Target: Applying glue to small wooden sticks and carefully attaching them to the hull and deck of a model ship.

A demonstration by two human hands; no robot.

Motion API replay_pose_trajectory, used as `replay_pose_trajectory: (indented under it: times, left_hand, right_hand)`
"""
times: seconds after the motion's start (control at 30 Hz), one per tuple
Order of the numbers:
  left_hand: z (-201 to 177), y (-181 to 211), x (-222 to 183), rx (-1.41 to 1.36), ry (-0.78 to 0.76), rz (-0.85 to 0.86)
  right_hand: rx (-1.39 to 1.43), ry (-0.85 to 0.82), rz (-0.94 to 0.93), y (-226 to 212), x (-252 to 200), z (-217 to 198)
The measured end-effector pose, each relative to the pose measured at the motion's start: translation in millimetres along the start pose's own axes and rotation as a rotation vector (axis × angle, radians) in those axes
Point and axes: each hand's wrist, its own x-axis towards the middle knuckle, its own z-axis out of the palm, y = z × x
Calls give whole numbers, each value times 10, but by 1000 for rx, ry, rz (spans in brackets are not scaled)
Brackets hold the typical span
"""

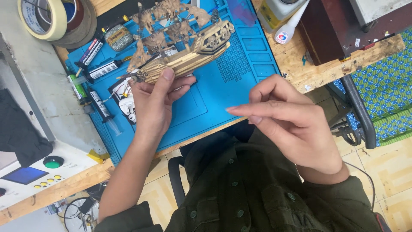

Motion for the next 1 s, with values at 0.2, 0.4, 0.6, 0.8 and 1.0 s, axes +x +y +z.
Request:
replay_pose_trajectory:
  times: [0.2,0.4,0.6,0.8,1.0]
  left_hand:
    - [43,34,28,20,40,-41]
    - [52,33,30,5,44,-40]
    - [88,99,-6,40,6,-42]
    - [154,167,-32,74,9,-42]
    - [147,153,-53,75,-108,-47]
  right_hand:
    - [445,-43,139,135,36,160]
    - [772,2,214,232,97,329]
    - [753,58,177,237,89,384]
    - [260,171,-41,195,174,469]
    - [-560,455,-496,524,431,537]
